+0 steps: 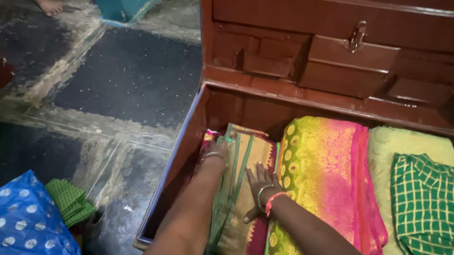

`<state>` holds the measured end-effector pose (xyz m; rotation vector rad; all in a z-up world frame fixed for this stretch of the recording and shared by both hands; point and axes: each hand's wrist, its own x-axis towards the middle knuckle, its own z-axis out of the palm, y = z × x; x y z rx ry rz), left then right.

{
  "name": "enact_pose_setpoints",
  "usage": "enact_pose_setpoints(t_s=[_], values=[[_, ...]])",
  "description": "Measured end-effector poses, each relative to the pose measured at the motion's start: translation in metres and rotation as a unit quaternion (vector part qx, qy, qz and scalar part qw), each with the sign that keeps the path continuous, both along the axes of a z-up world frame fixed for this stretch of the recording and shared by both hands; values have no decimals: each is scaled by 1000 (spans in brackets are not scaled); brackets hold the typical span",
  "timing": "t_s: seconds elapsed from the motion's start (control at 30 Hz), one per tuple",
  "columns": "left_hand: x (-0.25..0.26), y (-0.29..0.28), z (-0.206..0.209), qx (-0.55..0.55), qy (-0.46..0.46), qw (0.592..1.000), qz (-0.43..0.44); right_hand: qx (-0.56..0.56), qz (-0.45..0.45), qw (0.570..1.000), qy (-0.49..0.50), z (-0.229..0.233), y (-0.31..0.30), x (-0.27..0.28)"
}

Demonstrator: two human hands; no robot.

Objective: The person folds various colorful fabrics and places them neatly into an open wooden trunk. They handle multiple pieces of cloth, including pink, yellow, green, and maroon fabrics, arranging them in a stack inside the trunk.

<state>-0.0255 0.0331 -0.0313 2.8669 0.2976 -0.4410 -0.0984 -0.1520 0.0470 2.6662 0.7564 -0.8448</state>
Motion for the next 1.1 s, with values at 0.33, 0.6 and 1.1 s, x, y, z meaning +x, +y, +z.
enact_pose_setpoints(t_s=[0.33, 0.6, 1.1], values=[[-27, -39, 30, -3, 28, 968, -249, -39, 43, 998, 18, -30, 1, 34], [-38, -45, 62, 79, 134, 959, -236, 5, 66, 998, 6, -50, -10, 81], [-23, -54, 18, 101, 175, 955, -217, -39, 32, 999, -16, -46, 14, 120]])
